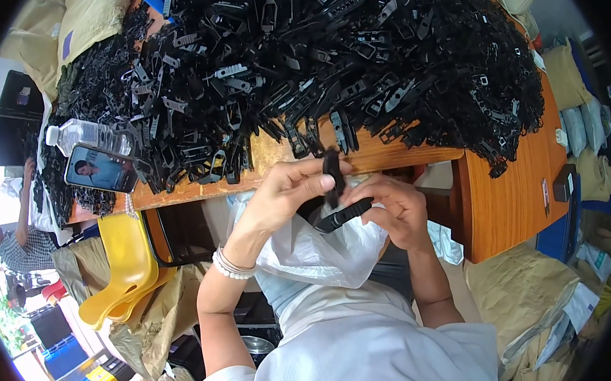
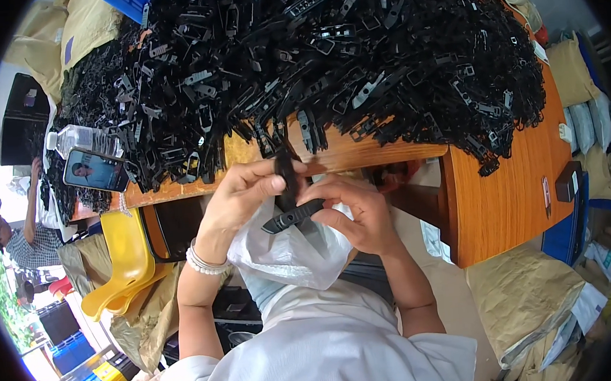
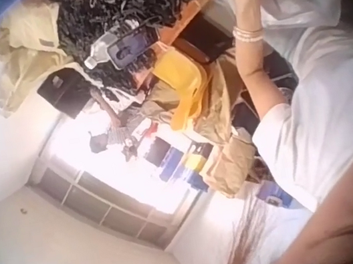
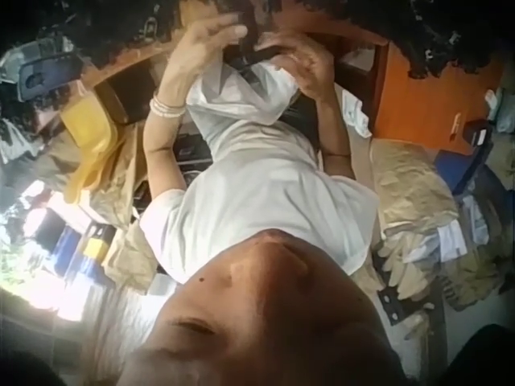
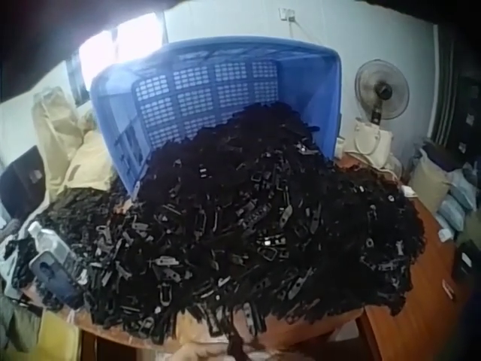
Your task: Packaging small black plastic components from a large pile into a bag at a workstation.
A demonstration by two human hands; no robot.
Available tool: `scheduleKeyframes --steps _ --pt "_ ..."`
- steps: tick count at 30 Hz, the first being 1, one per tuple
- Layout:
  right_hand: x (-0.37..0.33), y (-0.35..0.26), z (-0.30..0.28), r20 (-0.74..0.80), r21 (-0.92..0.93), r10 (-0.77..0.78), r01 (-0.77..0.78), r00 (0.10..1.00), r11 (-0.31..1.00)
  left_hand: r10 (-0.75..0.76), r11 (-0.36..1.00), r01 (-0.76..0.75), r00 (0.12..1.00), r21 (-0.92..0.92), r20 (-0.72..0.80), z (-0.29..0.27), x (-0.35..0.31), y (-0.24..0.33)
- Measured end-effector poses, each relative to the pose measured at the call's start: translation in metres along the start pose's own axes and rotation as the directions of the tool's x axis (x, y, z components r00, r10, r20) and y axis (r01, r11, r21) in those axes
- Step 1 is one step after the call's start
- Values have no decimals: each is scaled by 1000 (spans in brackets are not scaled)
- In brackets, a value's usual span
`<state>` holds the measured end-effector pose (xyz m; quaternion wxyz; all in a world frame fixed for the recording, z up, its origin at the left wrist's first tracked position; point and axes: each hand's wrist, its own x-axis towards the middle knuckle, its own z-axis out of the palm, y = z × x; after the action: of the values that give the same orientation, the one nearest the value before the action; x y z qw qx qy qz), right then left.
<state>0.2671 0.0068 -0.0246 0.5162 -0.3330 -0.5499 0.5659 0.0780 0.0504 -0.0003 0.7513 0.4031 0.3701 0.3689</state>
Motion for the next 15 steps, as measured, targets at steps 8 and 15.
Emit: scheduleKeyframes --steps 8,15 --pt "-4 -9 9 -65 -476 -120 74 991 876 -177 850 204 979 485 -101 0 -10 6" --pt "0 -9 13 -90 -587 -241 144 966 797 170 636 -231 973 736 159 5 -30 6"
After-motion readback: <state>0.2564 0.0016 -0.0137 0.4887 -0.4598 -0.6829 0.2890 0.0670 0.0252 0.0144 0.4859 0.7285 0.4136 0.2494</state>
